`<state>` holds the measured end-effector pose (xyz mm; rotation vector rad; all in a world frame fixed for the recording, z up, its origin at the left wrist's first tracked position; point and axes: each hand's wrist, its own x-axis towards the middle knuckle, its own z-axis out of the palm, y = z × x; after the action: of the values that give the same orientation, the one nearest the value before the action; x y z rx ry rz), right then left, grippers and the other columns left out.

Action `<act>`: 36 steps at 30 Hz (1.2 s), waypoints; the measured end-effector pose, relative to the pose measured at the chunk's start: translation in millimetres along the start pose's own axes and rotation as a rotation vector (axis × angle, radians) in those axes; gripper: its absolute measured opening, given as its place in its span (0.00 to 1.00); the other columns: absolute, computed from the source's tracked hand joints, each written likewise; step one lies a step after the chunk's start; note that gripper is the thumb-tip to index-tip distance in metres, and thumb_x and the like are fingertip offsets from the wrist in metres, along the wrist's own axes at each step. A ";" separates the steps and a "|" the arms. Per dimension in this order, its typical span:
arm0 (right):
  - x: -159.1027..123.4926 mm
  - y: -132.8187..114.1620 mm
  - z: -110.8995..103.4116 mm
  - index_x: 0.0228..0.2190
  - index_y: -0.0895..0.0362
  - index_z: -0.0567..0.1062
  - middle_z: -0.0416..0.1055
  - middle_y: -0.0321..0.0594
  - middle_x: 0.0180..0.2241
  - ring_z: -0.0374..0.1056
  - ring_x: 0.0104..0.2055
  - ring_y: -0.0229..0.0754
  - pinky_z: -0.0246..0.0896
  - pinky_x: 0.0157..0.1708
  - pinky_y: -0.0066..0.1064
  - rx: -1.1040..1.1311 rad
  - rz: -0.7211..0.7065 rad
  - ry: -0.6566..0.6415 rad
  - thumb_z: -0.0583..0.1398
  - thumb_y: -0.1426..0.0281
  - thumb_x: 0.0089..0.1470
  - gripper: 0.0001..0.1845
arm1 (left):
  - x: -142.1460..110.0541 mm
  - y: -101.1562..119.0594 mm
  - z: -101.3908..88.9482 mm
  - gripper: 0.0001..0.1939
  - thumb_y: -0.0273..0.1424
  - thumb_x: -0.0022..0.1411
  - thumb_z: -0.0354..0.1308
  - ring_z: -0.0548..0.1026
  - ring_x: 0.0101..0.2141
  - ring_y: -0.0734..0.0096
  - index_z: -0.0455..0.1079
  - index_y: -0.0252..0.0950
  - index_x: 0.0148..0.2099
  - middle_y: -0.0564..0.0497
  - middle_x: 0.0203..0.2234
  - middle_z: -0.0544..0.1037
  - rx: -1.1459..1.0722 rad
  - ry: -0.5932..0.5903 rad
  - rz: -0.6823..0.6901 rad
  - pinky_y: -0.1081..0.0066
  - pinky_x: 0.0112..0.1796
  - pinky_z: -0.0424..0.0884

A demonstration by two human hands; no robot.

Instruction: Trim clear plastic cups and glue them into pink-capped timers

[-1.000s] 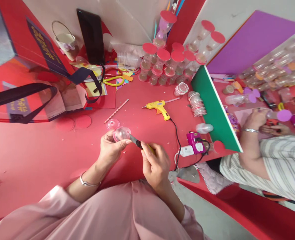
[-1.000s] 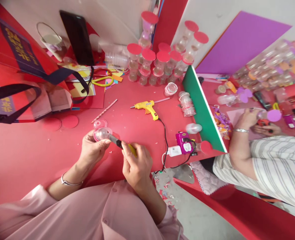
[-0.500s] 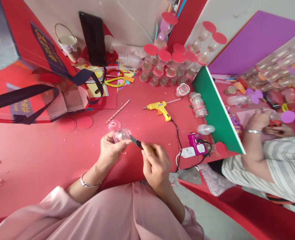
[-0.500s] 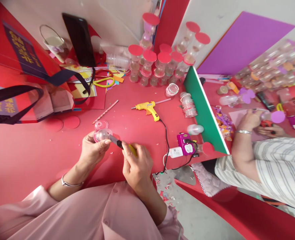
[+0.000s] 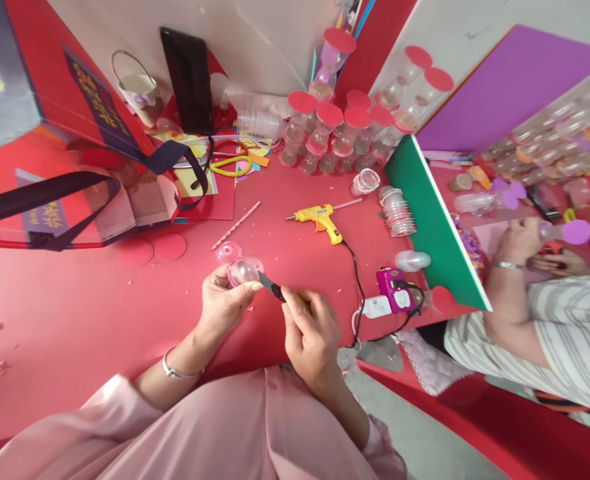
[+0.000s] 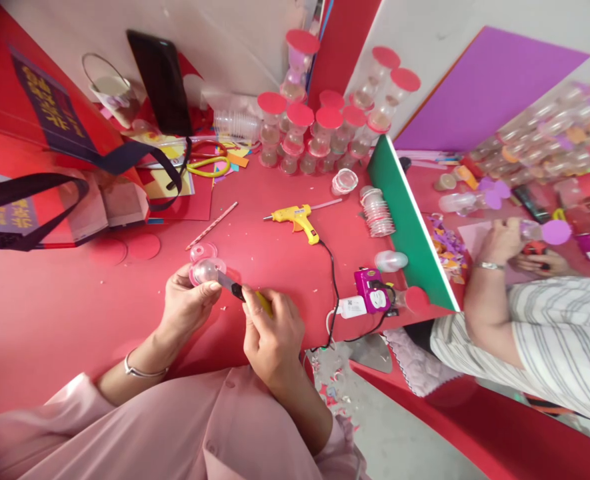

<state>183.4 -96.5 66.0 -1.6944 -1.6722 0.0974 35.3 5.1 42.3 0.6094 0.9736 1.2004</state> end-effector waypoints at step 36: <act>4.6 1.0 -7.0 0.57 0.54 0.79 0.77 0.42 0.39 0.75 0.40 0.41 0.68 0.40 0.31 -0.018 0.026 -0.047 0.60 0.76 0.68 0.19 | -0.4 -3.0 -3.0 0.20 0.32 0.39 0.85 0.68 0.19 0.82 0.77 0.33 0.27 0.54 0.19 0.77 0.076 0.012 0.012 0.79 0.22 0.65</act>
<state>188.7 -95.4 72.6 -1.7394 -1.6905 0.1359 34.1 3.5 38.4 0.6690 1.0310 1.1829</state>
